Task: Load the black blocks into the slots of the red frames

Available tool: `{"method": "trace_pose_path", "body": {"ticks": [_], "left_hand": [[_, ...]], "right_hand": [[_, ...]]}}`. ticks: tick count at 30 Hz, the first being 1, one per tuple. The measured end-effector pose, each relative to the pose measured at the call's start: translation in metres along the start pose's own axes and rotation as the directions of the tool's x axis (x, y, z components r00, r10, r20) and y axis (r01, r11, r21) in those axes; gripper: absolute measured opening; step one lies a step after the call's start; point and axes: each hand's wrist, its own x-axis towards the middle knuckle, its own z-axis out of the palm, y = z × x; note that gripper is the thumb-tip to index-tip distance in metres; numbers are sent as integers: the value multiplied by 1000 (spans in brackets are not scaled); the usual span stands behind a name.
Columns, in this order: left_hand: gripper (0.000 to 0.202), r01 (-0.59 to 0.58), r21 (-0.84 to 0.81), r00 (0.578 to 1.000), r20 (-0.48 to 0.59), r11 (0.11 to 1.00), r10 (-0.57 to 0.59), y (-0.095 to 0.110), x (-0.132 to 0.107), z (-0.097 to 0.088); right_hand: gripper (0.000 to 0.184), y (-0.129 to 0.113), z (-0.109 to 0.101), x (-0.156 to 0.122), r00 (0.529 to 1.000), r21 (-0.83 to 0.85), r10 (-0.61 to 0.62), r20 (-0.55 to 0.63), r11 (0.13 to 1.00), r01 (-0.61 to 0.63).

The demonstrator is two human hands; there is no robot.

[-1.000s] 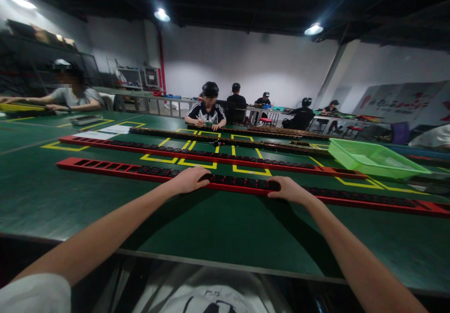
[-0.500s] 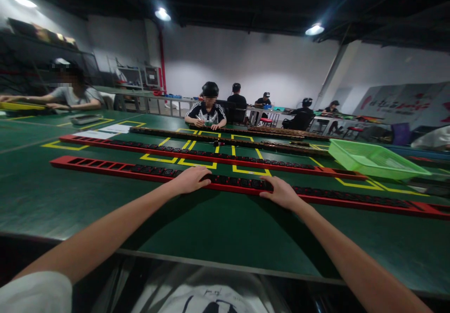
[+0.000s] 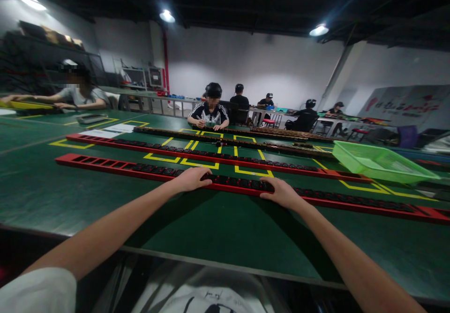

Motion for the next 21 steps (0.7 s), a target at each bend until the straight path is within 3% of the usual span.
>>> {"method": "trace_pose_path", "body": {"ticks": [11, 21], "left_hand": [[44, -43, 41, 999, 21, 998, 42, 1, -3, 0], [61, -140, 145, 989, 69, 980, 131, -1, -7, 0]], "right_hand": [[59, 6, 1, 2, 1000, -3, -22, 19, 1000, 22], [59, 0, -4, 0, 998, 7, 23, 51, 1000, -23]]}}
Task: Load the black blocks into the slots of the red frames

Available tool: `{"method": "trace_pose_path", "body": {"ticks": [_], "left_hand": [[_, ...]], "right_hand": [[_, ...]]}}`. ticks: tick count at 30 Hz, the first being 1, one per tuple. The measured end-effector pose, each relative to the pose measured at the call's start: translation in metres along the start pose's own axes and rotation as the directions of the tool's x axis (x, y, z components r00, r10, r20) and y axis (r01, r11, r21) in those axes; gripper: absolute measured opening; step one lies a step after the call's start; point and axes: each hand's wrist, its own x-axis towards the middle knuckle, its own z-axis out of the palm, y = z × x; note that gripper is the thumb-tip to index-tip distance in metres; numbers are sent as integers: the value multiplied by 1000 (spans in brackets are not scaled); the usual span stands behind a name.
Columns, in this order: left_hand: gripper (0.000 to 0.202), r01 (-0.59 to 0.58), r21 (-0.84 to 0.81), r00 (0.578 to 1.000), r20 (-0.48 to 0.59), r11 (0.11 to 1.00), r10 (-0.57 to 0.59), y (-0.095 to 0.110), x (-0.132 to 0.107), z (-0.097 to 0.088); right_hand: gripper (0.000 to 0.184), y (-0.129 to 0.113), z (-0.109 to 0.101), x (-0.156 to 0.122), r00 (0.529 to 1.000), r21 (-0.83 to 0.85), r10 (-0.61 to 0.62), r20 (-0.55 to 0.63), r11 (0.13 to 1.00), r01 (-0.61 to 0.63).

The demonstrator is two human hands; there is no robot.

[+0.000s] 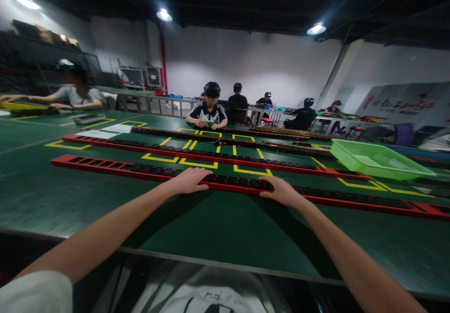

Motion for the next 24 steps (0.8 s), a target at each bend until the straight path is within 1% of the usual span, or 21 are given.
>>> {"method": "trace_pose_path", "body": {"ticks": [5, 8, 14, 20, 24], "left_hand": [[61, 4, -38, 1000, -9, 999, -4, -2, -1, -1], [61, 2, -46, 1000, -3, 999, -3, -1, -1, -2], [60, -4, -52, 1000, 3, 999, 4, 1, -1, -3], [61, -11, -49, 1000, 0, 999, 11, -2, -1, -3], [61, -8, -49, 1000, 1, 999, 8, -2, -1, -3]], "right_hand": [[56, 1, 0, 0, 1000, 3, -29, -12, 1000, 29], [56, -2, -2, -1, 1000, -3, -18, -1, 1000, 18], [58, -3, -3, -2, 1000, -4, -23, 6, 1000, 23], [55, 1, 0, 1, 999, -14, -46, -13, 999, 46], [55, -1, -2, -1, 999, -4, -40, 0, 999, 40]]}}
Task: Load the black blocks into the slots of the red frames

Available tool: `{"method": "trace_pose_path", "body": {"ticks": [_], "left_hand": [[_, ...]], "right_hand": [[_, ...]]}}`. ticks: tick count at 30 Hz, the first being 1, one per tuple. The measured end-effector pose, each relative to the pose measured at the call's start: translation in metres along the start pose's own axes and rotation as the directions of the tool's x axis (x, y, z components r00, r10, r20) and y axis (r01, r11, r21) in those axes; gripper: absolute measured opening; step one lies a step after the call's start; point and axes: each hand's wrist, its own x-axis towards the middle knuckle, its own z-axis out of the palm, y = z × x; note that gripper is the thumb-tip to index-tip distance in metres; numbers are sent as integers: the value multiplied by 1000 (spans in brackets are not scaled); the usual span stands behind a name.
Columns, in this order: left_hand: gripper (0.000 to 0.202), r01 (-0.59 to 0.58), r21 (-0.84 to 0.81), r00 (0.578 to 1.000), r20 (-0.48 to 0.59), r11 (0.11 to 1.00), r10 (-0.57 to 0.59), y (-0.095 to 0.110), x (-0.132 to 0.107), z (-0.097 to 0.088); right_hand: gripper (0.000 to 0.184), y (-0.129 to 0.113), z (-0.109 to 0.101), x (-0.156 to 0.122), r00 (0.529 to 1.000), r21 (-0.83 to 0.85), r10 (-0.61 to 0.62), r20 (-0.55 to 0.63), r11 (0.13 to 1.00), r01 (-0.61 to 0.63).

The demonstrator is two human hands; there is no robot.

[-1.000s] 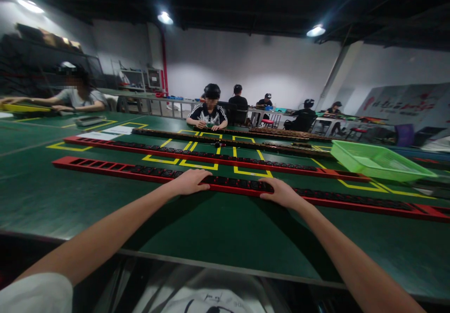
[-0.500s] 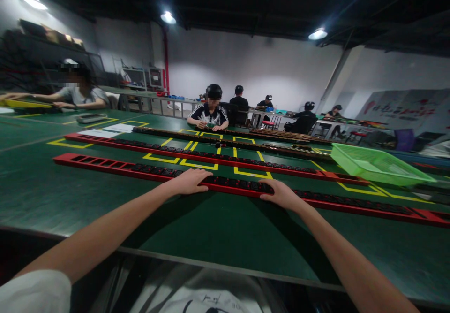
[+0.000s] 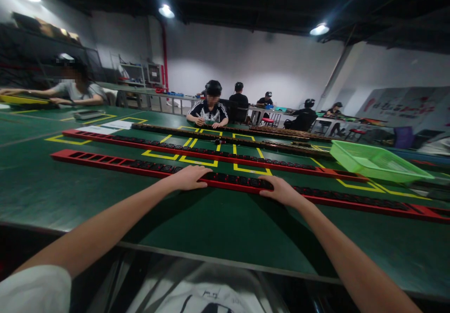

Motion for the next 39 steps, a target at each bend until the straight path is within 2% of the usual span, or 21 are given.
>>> {"method": "trace_pose_path", "body": {"ticks": [5, 14, 23, 34, 39], "left_hand": [[61, -4, 10, 1000, 13, 1000, 4, 0, 0, 1], [62, -3, 8, 1000, 14, 1000, 3, -2, 0, 0], [61, -23, 9, 1000, 12, 1000, 23, -1, 0, 1], [61, -21, 10, 999, 32, 1000, 21, -4, 0, -1], [63, -9, -8, 998, 60, 1000, 9, -7, 2, 0]], "right_hand": [[57, -3, -3, -2, 1000, 15, 26, 17, 1000, -26], [55, 5, 2, 1, 1000, 8, -24, 3, 1000, 24], [59, 3, -1, 1, 999, 4, 3, 42, 1000, -3], [62, 7, 0, 4, 999, -11, -23, 45, 1000, 23], [65, 14, -4, 7, 994, -42, -30, 106, 999, 34]]}}
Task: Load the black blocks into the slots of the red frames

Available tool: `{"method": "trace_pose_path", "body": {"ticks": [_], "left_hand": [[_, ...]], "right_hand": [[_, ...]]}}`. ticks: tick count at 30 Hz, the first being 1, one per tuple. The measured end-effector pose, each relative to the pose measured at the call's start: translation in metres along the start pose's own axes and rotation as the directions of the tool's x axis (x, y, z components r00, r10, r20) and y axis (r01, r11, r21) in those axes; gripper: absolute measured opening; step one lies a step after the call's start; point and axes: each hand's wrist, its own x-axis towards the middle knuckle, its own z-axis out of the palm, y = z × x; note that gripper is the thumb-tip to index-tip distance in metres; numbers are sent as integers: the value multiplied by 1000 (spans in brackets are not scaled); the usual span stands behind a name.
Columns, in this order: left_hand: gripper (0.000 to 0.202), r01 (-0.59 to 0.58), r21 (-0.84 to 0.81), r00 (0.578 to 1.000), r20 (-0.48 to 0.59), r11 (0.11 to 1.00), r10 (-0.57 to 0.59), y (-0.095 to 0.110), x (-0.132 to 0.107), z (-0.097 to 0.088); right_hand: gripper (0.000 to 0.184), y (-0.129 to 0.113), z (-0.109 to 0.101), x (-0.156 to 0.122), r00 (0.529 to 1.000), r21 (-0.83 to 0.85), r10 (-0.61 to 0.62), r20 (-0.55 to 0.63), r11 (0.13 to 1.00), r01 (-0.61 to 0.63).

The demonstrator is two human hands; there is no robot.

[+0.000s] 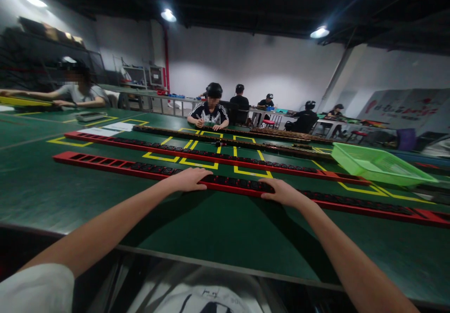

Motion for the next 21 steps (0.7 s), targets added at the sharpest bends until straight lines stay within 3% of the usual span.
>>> {"method": "trace_pose_path", "body": {"ticks": [21], "left_hand": [[61, -1, 37, 1000, -3, 999, 1, 2, 2, 0]], "right_hand": [[68, -3, -2, -2, 999, -28, -11, 31, 1000, 12]]}}
